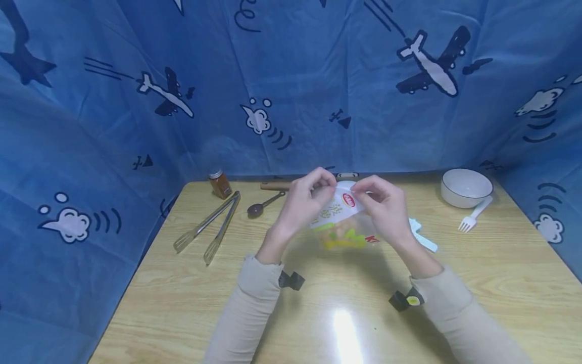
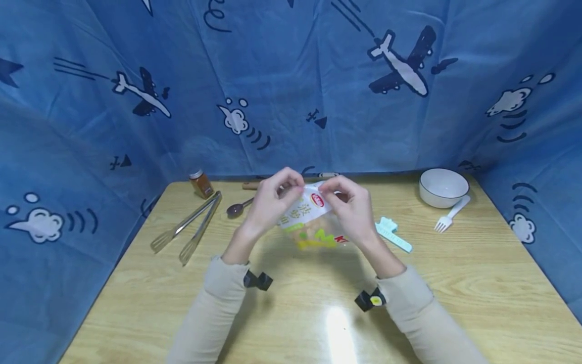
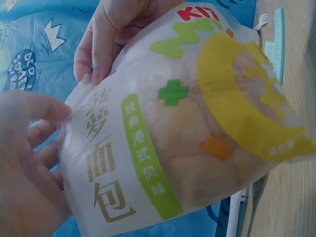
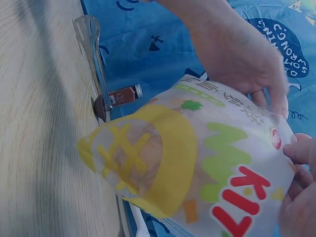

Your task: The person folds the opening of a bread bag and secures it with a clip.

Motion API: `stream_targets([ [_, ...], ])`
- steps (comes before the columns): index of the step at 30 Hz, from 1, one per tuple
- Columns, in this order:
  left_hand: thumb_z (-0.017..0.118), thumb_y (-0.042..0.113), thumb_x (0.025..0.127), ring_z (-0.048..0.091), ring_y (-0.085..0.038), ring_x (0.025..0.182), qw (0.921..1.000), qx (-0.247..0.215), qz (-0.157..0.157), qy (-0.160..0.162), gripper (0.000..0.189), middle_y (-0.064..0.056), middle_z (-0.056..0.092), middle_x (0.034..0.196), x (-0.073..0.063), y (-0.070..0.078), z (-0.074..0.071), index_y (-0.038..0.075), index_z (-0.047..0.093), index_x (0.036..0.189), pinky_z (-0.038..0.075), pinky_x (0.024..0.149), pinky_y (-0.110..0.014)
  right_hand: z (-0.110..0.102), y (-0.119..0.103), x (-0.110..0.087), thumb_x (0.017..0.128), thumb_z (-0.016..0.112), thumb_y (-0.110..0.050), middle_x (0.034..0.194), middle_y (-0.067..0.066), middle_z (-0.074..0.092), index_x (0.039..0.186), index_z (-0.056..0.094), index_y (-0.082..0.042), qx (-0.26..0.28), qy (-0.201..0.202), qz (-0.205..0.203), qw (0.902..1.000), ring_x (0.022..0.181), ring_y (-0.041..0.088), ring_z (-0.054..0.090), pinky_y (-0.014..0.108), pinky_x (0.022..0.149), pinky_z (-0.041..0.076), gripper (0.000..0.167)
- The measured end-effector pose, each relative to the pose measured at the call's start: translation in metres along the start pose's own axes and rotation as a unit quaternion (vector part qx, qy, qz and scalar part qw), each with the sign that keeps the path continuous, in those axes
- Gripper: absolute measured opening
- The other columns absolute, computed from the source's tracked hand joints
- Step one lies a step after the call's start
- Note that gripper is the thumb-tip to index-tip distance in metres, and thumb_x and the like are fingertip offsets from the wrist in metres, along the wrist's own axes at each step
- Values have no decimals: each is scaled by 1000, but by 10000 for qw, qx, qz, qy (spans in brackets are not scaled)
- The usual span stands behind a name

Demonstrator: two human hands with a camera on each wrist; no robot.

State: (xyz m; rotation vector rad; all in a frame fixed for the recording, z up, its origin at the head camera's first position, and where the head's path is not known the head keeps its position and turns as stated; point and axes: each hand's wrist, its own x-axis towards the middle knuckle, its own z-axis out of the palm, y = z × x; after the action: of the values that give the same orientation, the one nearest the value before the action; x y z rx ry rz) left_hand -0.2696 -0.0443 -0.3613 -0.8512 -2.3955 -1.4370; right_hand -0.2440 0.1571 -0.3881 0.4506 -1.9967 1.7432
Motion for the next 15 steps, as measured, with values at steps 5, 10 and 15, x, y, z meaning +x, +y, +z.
stream_targets([
  [5, 68, 31, 102, 70, -14, 98, 9993, 258, -259, 3, 16, -1, 78, 108, 1, 3, 4, 17, 74, 108, 56, 91, -33, -1, 0, -1, 92, 72, 10, 89, -8, 76, 88, 77, -12, 64, 109, -76, 9999, 84, -3, 72, 14, 79, 58, 23],
  [10, 69, 33, 102, 72, -14, 103, 9980, 499, -392, -44, 17, 1, 79, 110, 1, 6, 8, 19, 78, 108, 56, 94, -35, -1, 0, -1, 91, 72, 10, 87, -17, 74, 87, 78, -16, 72, 116, -224, 9997, 84, -2, 71, 14, 79, 57, 27],
  [15, 74, 25, 99, 73, -15, 99, 9991, 166, -382, -41, 12, -2, 80, 106, 1, 5, 9, 14, 77, 105, 56, 90, -32, -2, 2, -2, 92, 73, 8, 87, -20, 74, 87, 78, -12, -9, 100, -264, 9996, 83, -3, 71, 14, 78, 56, 22],
])
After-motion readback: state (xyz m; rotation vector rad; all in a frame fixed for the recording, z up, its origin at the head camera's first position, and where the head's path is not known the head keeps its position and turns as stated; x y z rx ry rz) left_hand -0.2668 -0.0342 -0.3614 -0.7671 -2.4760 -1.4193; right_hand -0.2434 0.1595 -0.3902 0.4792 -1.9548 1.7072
